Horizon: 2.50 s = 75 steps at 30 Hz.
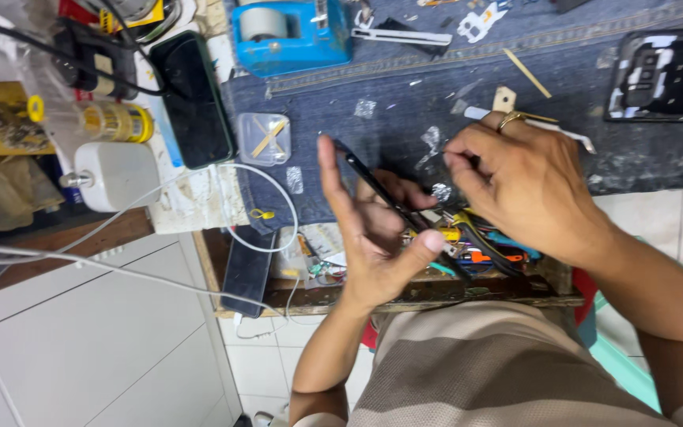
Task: The person uses tweezers and a small stick to carefully work on the internal components of a disassembled mobile phone, focusing on the screen and internal connector areas.
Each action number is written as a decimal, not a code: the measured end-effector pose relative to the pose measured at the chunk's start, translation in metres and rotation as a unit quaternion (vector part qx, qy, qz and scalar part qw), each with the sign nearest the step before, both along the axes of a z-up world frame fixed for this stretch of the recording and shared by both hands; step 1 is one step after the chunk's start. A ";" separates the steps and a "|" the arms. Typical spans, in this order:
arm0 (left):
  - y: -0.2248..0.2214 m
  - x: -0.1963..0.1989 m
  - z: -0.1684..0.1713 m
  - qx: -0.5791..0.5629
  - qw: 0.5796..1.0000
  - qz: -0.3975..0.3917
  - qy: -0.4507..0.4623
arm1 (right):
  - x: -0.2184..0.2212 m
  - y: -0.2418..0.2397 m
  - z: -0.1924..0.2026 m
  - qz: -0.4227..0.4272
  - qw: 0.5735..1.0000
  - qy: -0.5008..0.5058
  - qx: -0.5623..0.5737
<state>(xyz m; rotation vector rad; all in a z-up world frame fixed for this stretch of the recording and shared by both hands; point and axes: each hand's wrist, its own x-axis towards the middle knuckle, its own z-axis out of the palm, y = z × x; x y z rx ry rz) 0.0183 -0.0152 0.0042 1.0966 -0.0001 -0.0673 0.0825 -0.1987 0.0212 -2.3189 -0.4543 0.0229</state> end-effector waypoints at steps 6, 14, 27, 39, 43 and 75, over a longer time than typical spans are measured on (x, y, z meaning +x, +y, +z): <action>-0.016 -0.016 -0.021 -0.078 0.996 0.048 -0.009 | 0.005 0.001 -0.014 0.045 0.992 -0.074 -0.090; -0.012 -0.018 -0.027 -0.085 0.992 0.079 -0.041 | 0.012 0.003 -0.016 0.057 0.990 -0.084 -0.093; -0.011 -0.018 -0.036 -0.070 0.990 0.100 -0.074 | 0.015 -0.005 -0.009 0.043 0.996 -0.061 -0.042; -0.028 -0.013 -0.057 -0.121 0.979 0.147 -0.068 | -0.051 -0.012 0.014 0.133 0.986 -0.099 0.023; -0.018 -0.018 -0.056 -0.033 0.986 0.133 -0.093 | -0.059 -0.019 0.009 0.110 0.970 -0.214 -0.034; 0.036 -0.008 -0.091 0.033 0.963 0.212 -0.161 | -0.097 0.009 -0.117 0.199 0.956 -0.068 -0.207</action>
